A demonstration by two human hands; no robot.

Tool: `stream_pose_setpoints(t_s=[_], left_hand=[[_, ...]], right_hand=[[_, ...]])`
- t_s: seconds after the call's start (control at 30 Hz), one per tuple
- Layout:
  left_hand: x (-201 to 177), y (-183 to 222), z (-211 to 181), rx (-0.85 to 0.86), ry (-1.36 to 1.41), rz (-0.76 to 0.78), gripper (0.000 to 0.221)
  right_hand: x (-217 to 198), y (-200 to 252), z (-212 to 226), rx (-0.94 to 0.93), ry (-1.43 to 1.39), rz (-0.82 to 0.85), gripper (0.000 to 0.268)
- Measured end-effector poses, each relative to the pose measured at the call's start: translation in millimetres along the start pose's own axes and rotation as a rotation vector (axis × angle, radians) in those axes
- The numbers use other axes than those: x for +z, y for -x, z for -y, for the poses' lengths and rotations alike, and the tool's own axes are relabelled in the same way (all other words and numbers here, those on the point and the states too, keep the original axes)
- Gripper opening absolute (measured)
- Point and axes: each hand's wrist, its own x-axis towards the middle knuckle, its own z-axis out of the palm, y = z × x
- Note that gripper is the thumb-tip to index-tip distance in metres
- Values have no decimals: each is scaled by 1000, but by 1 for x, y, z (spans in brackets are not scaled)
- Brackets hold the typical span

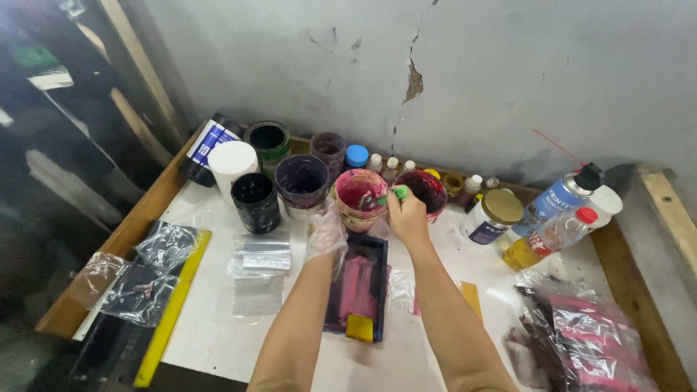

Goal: Applying and spreading pink ink onto a small screen printing frame using a sponge and a brush.

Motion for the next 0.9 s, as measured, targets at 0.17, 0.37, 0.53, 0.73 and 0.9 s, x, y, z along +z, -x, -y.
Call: stream_pose_setpoints(t_s=[0.17,0.37,0.53,0.73,0.9], left_hand=[[17,-25,13,-78,250,-13,62],[-10,61,-49,-50,421,19,54],[0,46,-33,-6,463,48,52],[19,22,3,25,409,78,55],[36,18,24,-7,610,47,38]], right_hand=[[-5,11,-5,44,-90,-11,26],[-3,25,-1,47,-145,-25,24],[4,35,-16,39,-151,-43,23],[-5,62,-12,-36,-141,-147,23],[-11,76,-21,-88,-124,-256,19]])
